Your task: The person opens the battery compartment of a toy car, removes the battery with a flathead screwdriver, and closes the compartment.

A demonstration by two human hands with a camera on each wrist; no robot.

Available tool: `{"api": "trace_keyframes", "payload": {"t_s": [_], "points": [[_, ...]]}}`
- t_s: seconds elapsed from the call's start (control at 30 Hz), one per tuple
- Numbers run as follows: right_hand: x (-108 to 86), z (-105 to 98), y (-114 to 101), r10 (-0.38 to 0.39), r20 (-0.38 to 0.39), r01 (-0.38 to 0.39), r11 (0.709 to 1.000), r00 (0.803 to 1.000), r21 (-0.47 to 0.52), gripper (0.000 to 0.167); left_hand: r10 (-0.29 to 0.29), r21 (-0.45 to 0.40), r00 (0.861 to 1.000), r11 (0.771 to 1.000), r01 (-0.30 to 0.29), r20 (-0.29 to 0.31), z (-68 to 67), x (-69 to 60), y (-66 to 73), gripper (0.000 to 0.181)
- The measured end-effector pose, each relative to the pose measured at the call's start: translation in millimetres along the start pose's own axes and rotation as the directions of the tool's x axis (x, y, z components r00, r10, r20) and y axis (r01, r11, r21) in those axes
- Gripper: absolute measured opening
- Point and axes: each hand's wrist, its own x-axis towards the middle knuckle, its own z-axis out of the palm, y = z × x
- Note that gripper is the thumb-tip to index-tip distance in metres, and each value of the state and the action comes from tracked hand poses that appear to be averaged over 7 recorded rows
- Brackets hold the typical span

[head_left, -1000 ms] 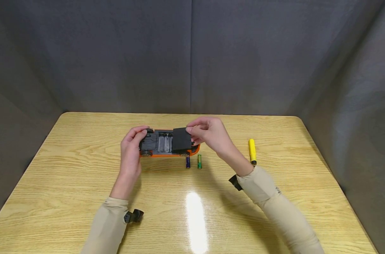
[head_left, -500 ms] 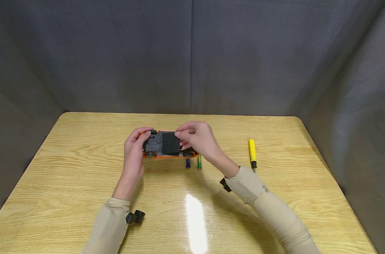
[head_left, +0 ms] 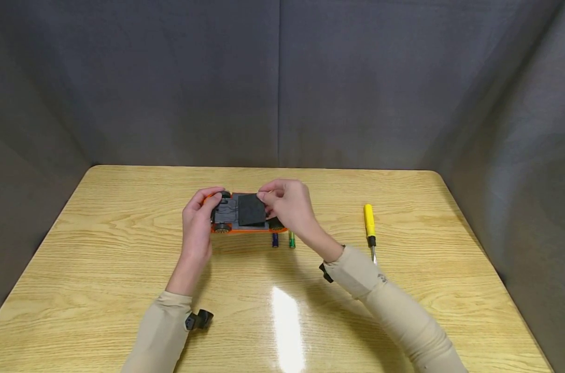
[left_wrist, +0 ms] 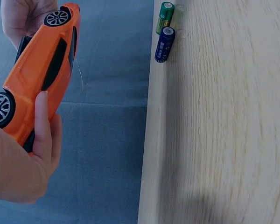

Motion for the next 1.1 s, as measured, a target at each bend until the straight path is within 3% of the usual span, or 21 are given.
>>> {"api": "trace_keyframes", "payload": {"t_s": [0.33, 0.47, 0.7, 0.77, 0.93, 1.1], "points": [[-2.7, 9, 4, -0.123, -0.14, 0.112, 0.99, 0.983, -0.081, 0.01, 0.031, 0.01, 0.999, 0.999, -0.031, -0.036, 4.5, -2.3, 1.1, 0.018], [-4.1, 10, 6, -0.161, -0.134, 0.144, 0.982, 0.978, -0.123, 0.011, 0.036, 0.012, 0.999, 0.999, -0.035, -0.033, 4.7, -3.0, 0.5, 0.016], [-4.0, 9, 6, -0.098, -0.091, 0.09, 0.991, 0.991, -0.095, 0.01, 0.062, 0.035, 0.996, 0.998, -0.06, -0.059, 7.4, -6.7, -0.8, 0.016], [-4.3, 8, 5, -0.118, -0.075, 0.108, 0.987, 0.99, -0.123, 0.01, 0.075, 0.045, 0.995, 0.996, -0.072, -0.061, 8.4, -7.6, -1.0, 0.017], [-4.4, 3, 2, -0.198, 0.002, 0.192, 0.948, 0.98, -0.252, 0.01, 0.084, 0.044, 0.995, 0.996, -0.082, -0.054, 9.3, -8.1, -1.4, 0.017], [-0.8, -4, 2, -0.247, 0.148, 0.287, 0.854, 0.958, -0.434, 0.012, 0.078, 0.037, 0.996, 0.996, -0.076, -0.051, 9.3, -7.3, -2.0, 0.016]]}}
